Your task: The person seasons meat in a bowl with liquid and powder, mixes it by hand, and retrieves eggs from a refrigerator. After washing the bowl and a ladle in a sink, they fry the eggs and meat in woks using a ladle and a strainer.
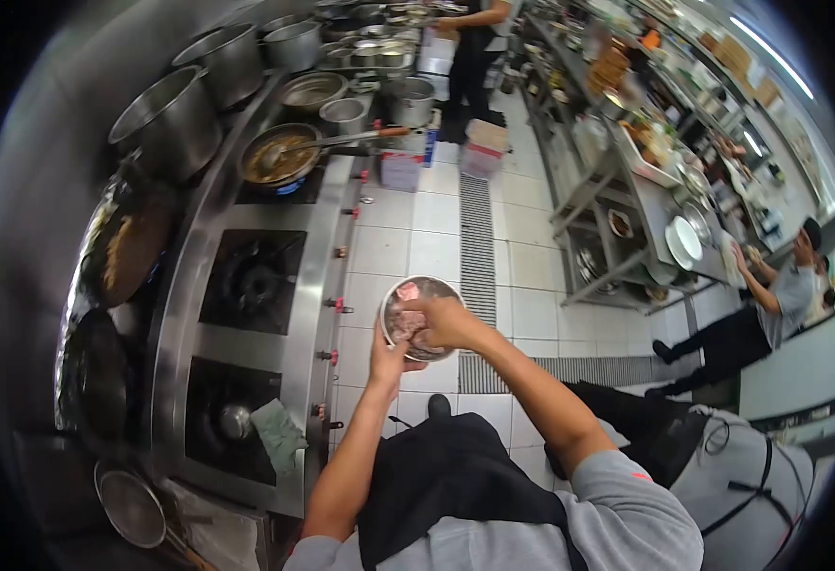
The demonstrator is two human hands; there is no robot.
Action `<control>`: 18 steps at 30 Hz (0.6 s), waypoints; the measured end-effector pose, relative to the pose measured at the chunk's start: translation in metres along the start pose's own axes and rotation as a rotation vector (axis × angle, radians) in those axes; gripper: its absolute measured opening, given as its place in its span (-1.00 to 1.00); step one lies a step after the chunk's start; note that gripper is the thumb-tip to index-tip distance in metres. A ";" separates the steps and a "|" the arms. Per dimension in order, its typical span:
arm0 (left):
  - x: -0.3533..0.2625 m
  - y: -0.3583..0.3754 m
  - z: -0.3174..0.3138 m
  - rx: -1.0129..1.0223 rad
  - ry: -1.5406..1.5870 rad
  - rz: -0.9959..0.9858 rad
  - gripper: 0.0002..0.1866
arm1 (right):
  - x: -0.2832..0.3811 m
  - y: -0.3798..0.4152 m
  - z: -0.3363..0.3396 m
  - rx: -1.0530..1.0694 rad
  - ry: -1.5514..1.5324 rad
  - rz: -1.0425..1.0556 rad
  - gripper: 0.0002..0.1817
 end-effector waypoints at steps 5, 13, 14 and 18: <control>0.007 0.013 0.017 -0.059 0.062 -0.021 -0.20 | -0.008 0.009 0.015 -0.157 -0.250 -0.135 -0.51; -0.004 0.027 -0.016 0.254 0.055 0.036 -0.25 | -0.026 0.088 0.043 -0.751 -0.155 -0.147 -0.58; -0.004 0.026 -0.024 0.321 0.042 0.046 -0.25 | -0.043 0.105 0.052 -0.809 -0.183 -0.381 -0.63; 0.019 0.012 -0.074 0.578 0.036 0.224 -0.19 | -0.152 0.157 0.006 -0.626 -0.233 -0.747 -0.57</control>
Point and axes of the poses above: each hand's wrist, its own y-axis away from the middle knuckle, its own z-axis out of the back of the hand, x = y × z, the point moved 8 cm from there along -y, towards the middle knuckle, and after that the axes turned 8 degrees about -z, right-handed, at the moved point
